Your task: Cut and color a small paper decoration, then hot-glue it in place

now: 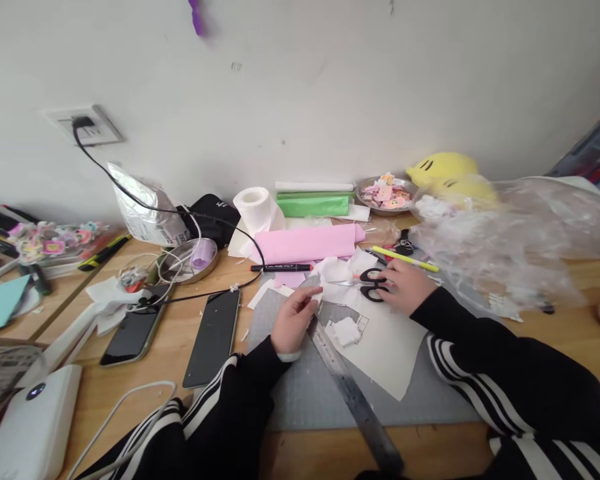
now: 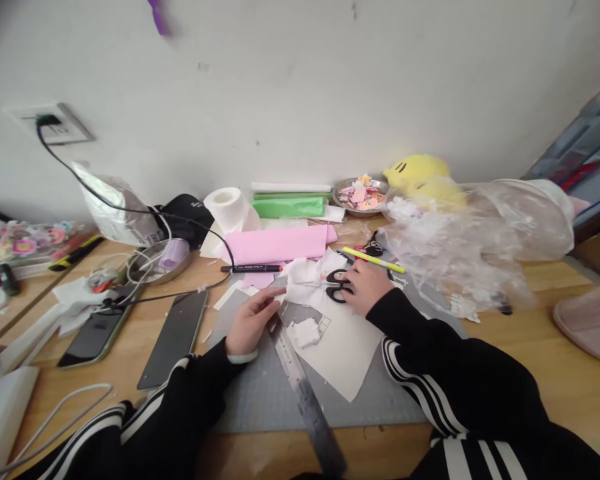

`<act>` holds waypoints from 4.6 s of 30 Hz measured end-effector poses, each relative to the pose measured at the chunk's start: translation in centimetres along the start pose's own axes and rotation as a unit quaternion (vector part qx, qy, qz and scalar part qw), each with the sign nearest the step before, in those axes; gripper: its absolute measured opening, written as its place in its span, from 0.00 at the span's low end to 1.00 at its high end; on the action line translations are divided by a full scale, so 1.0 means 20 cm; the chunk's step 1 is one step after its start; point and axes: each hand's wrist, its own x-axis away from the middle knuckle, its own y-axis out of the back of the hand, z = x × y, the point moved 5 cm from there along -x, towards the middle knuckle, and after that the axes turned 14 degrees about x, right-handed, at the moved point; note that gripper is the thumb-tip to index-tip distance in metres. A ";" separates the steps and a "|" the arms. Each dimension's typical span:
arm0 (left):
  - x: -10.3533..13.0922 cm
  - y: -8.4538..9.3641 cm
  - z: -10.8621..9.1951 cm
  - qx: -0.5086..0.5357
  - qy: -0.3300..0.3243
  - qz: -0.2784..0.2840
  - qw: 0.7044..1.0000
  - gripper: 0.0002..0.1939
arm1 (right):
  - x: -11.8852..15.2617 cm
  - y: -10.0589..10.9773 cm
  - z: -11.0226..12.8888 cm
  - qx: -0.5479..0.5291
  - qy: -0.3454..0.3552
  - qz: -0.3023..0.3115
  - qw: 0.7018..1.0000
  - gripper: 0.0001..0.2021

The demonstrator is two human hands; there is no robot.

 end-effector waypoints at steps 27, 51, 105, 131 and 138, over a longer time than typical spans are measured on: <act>0.00 -0.01 -0.08 -0.018 0.016 -0.026 0.999 0.13 | 0.27 -0.14 0.15 -0.711 -0.053 0.291 0.639 0.24; 0.08 -0.06 -0.09 0.090 0.026 0.069 0.993 0.13 | 0.46 -0.25 0.36 -0.760 0.044 0.470 0.447 0.30; 0.12 -0.15 -0.10 0.073 0.082 0.239 0.965 0.04 | 0.48 -0.22 0.37 -0.631 -0.018 0.478 0.610 0.33; 0.11 -0.13 -0.06 0.106 0.150 0.182 0.966 0.09 | 0.46 -0.20 0.38 -0.641 0.008 0.484 0.595 0.32; 0.11 -0.13 -0.05 0.152 0.177 0.155 0.960 0.12 | 0.46 -0.18 0.38 -0.697 0.026 0.460 0.550 0.28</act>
